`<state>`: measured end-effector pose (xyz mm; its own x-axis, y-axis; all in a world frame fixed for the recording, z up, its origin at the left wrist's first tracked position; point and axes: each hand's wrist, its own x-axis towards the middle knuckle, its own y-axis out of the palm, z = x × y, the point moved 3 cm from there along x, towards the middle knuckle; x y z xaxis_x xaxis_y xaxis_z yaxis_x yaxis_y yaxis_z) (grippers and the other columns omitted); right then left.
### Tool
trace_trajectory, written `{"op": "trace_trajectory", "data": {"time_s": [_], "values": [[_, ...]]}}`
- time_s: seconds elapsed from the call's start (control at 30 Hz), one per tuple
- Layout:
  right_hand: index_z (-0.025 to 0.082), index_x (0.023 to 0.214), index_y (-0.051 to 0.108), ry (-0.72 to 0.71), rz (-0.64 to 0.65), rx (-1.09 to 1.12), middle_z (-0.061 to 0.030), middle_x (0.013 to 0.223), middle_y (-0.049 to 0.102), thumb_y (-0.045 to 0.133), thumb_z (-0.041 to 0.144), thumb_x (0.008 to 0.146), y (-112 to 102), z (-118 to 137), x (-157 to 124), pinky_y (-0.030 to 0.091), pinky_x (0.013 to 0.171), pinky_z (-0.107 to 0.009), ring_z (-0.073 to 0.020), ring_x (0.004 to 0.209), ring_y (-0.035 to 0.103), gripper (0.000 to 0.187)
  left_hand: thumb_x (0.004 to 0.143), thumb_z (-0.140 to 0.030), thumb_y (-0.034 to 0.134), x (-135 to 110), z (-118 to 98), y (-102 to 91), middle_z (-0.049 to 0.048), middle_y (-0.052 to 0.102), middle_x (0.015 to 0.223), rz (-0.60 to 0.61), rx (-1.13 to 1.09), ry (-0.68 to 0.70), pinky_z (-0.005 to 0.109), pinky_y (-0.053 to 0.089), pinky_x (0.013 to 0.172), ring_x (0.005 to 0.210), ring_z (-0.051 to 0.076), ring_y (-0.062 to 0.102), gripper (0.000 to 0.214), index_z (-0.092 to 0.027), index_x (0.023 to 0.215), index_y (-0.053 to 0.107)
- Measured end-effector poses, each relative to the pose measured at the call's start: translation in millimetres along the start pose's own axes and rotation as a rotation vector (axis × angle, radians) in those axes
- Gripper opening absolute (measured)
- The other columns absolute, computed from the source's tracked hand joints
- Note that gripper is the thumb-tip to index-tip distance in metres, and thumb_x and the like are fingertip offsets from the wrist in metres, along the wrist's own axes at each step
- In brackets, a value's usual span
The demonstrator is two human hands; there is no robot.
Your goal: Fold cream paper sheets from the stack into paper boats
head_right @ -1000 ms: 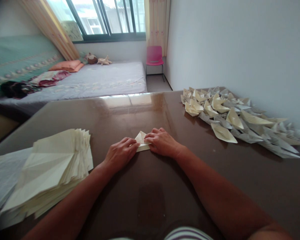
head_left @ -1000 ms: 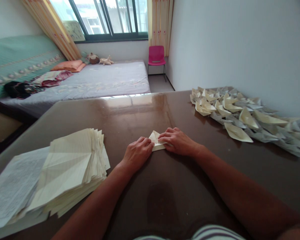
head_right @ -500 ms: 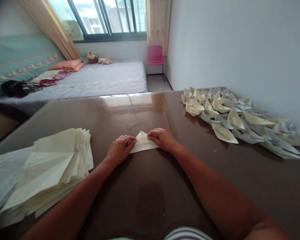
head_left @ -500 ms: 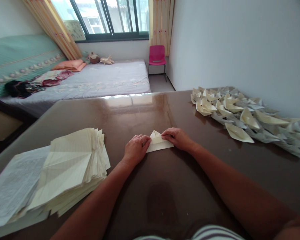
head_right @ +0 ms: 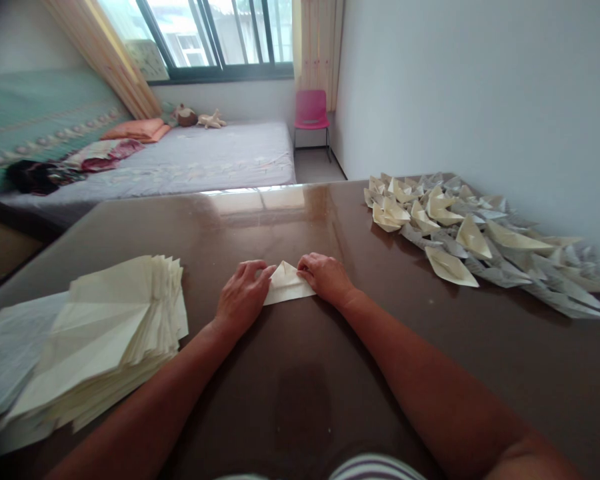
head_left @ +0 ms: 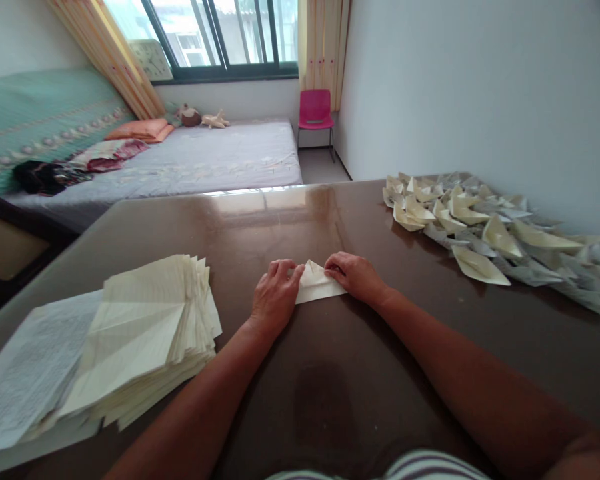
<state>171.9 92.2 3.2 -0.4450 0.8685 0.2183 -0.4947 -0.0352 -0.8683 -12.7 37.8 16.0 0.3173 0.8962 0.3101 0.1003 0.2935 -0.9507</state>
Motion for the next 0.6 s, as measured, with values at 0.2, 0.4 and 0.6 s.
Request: {"op": "trace_trajectory", "data": {"time_s": [0.2,0.4,0.6], "values": [[0.021,0.086,0.064,0.015,0.008,-0.034,-0.0015,0.087,0.066,0.056,0.028,0.089,-1.4,4.0,0.7,0.036,0.069,-0.024,-0.0138,0.078,0.059,0.011,0.095,-0.022,0.043,-11.5,-27.6,-3.5,0.0082,0.059,0.118,0.020,-0.036,0.274,0.037,0.046,0.093,0.115,0.024,0.048,0.031,-0.018,0.124,0.055],[0.020,0.086,0.064,0.029,0.012,-0.025,-0.0015,0.087,0.066,0.055,0.026,0.090,0.7,3.3,0.4,0.037,0.070,-0.024,-0.0135,0.079,0.058,0.011,0.096,-0.030,0.042,-14.3,-28.5,0.7,0.0095,0.058,0.119,0.120,-0.009,0.228,0.040,0.048,0.092,0.112,0.026,0.050,0.036,-0.016,0.128,0.052],[0.019,0.094,0.065,-0.051,-0.038,-0.100,-0.0043,0.095,0.066,0.051,0.025,0.093,-7.0,5.8,-2.9,0.039,0.080,-0.026,-0.0159,0.089,0.056,0.015,0.096,-0.031,0.043,-15.8,-29.0,-0.8,0.0096,0.055,0.123,0.127,0.007,0.224,0.039,0.048,0.095,0.116,0.026,0.047,0.039,-0.016,0.131,0.049]]}}
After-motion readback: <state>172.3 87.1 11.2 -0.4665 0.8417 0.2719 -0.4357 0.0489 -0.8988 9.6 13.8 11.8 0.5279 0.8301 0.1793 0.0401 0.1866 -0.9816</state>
